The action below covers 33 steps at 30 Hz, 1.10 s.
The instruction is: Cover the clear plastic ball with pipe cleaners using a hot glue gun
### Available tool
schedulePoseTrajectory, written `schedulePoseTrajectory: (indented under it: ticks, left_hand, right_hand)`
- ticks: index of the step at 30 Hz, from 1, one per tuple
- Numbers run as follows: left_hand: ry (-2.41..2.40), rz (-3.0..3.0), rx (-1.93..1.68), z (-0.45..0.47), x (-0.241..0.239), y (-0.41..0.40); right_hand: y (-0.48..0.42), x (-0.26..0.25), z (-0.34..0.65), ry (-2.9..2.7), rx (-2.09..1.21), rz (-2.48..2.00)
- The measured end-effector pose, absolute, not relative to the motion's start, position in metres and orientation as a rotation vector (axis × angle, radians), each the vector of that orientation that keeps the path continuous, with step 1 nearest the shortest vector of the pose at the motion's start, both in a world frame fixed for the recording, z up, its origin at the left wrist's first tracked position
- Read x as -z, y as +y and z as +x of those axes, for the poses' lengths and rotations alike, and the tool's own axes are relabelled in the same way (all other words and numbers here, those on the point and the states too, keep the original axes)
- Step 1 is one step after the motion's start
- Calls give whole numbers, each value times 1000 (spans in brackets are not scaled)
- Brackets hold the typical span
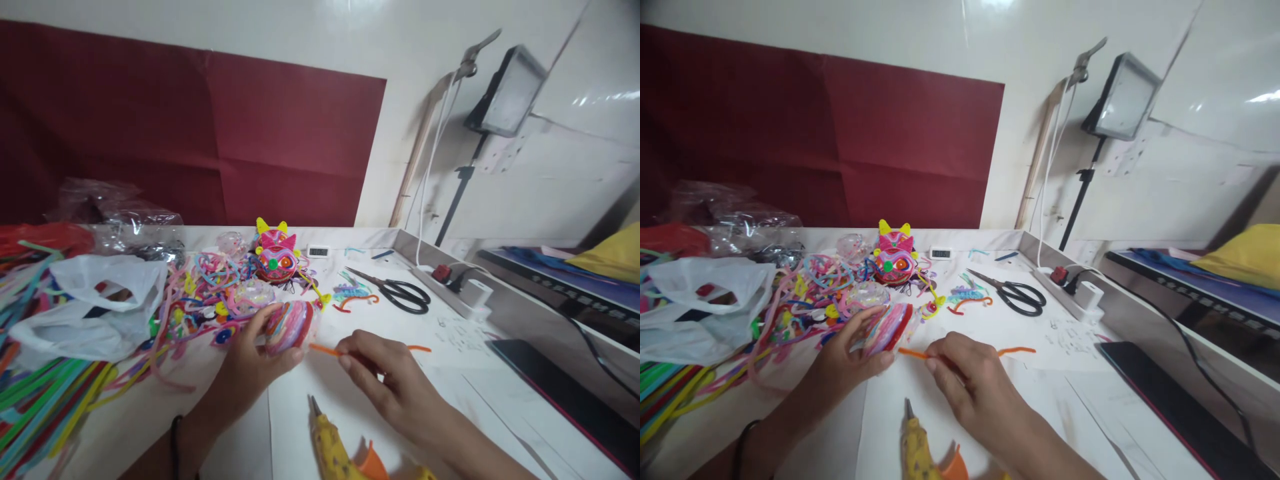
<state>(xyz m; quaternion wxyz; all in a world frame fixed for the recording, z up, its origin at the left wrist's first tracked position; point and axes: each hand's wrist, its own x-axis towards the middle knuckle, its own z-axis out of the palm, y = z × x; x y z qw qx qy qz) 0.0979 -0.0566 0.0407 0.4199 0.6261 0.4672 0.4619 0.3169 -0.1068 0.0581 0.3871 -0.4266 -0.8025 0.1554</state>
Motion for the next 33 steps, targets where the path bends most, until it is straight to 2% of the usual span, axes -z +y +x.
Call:
schedulePoseTrajectory:
  ticks: [5, 14, 26, 33]
  left_hand:
    - [1164, 1497, -1213, 103, -39, -60]
    - [1212, 1601, -1121, 105, -39, -64]
    - [1249, 1802, -1197, 101, -28, -63]
    - [1269, 1892, -1183, 102, -28, -62]
  right_hand:
    - [-108, -57, 318, -2020, -125, -930]
    - [-107, -53, 315, -2158, 241, -923]
    - [-108, -57, 310, -2195, 492, -887]
    - [-106, -58, 311, -2191, 504, -885]
